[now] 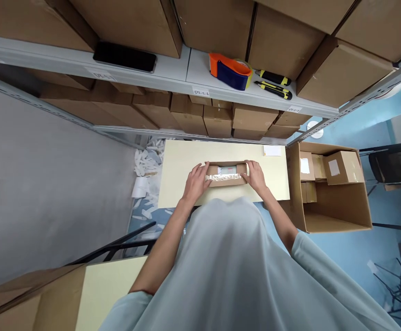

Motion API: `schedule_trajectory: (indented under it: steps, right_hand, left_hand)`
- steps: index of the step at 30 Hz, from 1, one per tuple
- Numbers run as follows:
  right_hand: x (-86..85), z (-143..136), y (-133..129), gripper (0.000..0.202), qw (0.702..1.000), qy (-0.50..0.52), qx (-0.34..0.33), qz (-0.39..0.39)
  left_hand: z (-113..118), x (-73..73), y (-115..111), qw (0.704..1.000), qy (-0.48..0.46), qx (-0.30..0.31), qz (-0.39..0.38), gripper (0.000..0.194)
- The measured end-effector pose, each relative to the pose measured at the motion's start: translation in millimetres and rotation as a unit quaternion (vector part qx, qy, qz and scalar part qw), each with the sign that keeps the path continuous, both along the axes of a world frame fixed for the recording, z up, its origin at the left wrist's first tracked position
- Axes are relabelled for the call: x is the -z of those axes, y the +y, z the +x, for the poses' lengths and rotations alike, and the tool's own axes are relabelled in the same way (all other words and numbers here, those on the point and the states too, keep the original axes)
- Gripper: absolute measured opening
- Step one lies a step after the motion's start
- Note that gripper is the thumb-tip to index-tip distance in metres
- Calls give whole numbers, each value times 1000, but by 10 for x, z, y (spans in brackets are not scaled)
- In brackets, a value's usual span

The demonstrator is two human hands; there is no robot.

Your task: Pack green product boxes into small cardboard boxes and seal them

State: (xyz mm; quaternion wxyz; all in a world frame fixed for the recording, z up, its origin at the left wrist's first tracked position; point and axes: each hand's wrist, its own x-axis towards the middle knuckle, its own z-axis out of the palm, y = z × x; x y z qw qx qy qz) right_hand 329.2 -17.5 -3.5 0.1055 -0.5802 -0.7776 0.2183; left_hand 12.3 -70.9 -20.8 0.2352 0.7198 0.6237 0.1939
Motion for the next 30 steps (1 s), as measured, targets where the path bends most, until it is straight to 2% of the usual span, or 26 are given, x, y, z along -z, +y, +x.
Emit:
schedule_trajectory:
  steps: [3,7,10,16,21,27,30]
  right_hand:
    - [-9,122,-116,38,1000,3,-19,-4]
    - [53,156,-239,27,1000,4,-13,-14]
    - [116,114,-257,28,1000,-10,5,-19]
    - [154,-18,-269,30,997,-45,56,-11]
    - [98,-184,-259,31,989,-102,93,-43]
    - [-43,-308,-133,29,984,-140,80,-72]
    - [-103,-327,-140,28,987,-140,62,-51]
  left_hand:
    - [19,-19,-84,999,9,-28,16,60]
    - [63,2,-128,999,14,-26,-28,36]
    - [93,18,-109,997,-6,-34,-69,35]
    - [201,7,-55,988,-45,-118,-85,32]
    - [339,-16,21,979,0,-161,-121,31]
    - [321,-100,170,976,49,-140,-162,27]
    - [233,-151,147,981,76,-106,-143,31]
